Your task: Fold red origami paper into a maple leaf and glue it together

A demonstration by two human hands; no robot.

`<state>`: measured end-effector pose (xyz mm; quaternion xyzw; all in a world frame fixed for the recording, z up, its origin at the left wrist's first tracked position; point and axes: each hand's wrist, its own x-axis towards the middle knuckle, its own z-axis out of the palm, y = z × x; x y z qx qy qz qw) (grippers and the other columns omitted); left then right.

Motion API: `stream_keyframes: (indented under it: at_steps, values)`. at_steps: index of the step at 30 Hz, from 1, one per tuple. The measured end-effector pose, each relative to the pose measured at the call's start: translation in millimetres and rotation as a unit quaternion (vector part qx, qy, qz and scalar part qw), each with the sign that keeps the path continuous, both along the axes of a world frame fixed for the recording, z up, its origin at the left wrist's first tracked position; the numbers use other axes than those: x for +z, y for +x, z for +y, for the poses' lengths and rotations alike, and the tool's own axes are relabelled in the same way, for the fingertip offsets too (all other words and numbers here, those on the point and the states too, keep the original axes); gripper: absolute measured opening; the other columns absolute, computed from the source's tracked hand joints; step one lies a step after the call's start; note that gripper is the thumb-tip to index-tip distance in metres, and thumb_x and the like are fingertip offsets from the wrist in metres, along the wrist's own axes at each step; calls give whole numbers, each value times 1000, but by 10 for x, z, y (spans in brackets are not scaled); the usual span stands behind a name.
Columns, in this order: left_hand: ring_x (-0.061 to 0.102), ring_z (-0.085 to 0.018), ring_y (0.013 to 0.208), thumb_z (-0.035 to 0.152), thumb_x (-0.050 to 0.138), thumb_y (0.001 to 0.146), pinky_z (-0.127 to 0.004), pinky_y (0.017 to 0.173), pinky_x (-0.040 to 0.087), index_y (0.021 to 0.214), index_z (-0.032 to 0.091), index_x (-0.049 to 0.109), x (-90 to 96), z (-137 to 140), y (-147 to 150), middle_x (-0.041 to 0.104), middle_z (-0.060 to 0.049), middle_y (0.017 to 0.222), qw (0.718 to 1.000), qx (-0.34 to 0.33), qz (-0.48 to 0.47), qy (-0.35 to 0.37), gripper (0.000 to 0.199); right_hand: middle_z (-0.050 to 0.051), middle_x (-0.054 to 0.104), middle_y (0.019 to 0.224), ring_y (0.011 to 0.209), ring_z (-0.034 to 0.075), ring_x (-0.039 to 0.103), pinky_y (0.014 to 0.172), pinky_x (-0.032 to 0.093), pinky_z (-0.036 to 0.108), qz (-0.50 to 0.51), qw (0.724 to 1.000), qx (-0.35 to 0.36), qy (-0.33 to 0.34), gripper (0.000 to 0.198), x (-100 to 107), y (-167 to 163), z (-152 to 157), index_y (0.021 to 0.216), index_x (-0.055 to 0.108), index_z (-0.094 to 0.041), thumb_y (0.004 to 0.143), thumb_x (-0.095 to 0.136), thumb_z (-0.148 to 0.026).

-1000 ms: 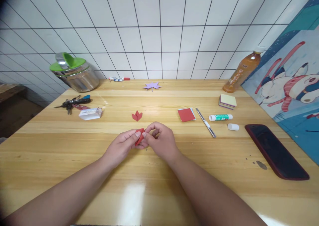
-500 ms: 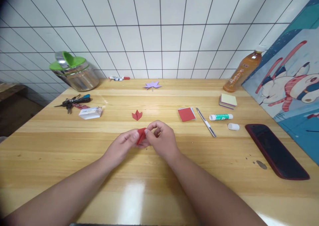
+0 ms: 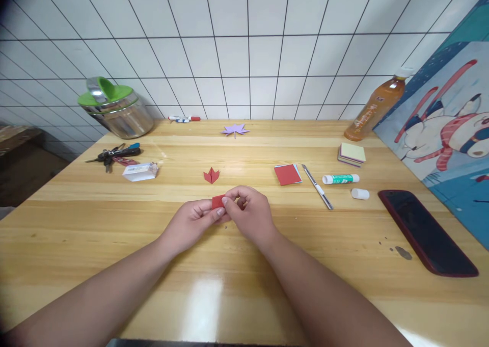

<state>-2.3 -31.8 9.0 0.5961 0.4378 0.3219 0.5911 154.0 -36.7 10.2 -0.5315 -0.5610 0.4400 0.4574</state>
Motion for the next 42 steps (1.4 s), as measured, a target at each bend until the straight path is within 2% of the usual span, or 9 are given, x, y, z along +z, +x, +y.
stream_keyframes:
  at_steps: [4, 8, 13, 18, 21, 27, 31, 36, 42]
  values:
    - [68, -20, 84, 38, 62, 79, -32, 81, 52, 92, 16, 70, 10, -3, 4, 74, -4, 86, 1000, -3, -14, -7, 27, 0, 61, 69, 57, 11, 52, 52, 44, 22, 11, 1000, 3, -7, 15, 3, -8, -3, 78, 63, -19, 74, 62, -33]
    - [69, -20, 82, 37, 60, 81, -30, 76, 53, 91, 16, 71, 9, -1, -2, 74, -5, 84, 999, -4, 34, 35, 26, 0, 63, 68, 56, 12, 55, 53, 45, 23, 9, 999, 21, -30, 16, 19, -10, 6, 75, 63, -18, 73, 63, -34]
    - [68, -21, 85, 38, 55, 85, -30, 78, 51, 97, 17, 70, -27, 9, -14, 74, -6, 90, 996, -16, 61, 64, 29, 2, 66, 68, 61, 12, 58, 56, 47, 24, 16, 998, 45, -43, 15, 34, 17, 39, 73, 66, -17, 73, 63, -31]
    - [67, -20, 85, 38, 53, 86, -29, 78, 50, 96, 19, 71, -26, 7, -18, 73, -4, 91, 992, -28, 80, 89, 28, 0, 66, 67, 60, 13, 61, 57, 50, 25, 94, 990, 45, -91, 13, 23, 12, 46, 71, 65, -17, 69, 65, -30]
    - [67, -20, 86, 40, 52, 86, -30, 79, 50, 94, 18, 70, -27, 18, -24, 73, -5, 90, 996, -31, 57, 63, 29, 0, 66, 68, 60, 13, 61, 57, 51, 24, 130, 984, 42, -117, 15, 30, -3, 41, 73, 66, -17, 68, 66, -31]
    - [68, -20, 78, 42, 60, 80, -31, 74, 51, 89, 13, 69, -31, 62, -43, 73, -9, 82, 998, -19, -22, -49, 32, 1, 67, 72, 62, 11, 59, 55, 49, 22, 133, 981, 65, -126, 23, 35, 38, 49, 82, 69, -17, 68, 68, -35]
    - [67, -18, 73, 42, 62, 78, -28, 70, 50, 85, 14, 69, -4, 80, -49, 73, -7, 75, 999, 19, 8, -39, 29, 1, 66, 74, 63, 11, 59, 53, 49, 22, 135, 980, 30, -144, 26, 35, 85, 70, 81, 68, -17, 66, 71, -39]
    - [67, -16, 69, 40, 71, 71, -26, 67, 51, 79, 15, 68, 5, 94, -52, 74, -5, 72, 995, 66, -19, -77, 26, -5, 57, 59, 47, 6, 45, 50, 50, 23, 184, 969, -9, -165, 31, 50, 95, 89, 69, 65, -17, 58, 77, -43]
    - [67, -17, 73, 41, 70, 72, -26, 66, 51, 84, 15, 70, 14, 83, -50, 74, -8, 82, 998, 40, -9, -44, 29, -5, 55, 58, 47, 7, 48, 52, 51, 25, 169, 975, -4, -144, 34, 66, 101, 84, 67, 62, -16, 58, 77, -45]
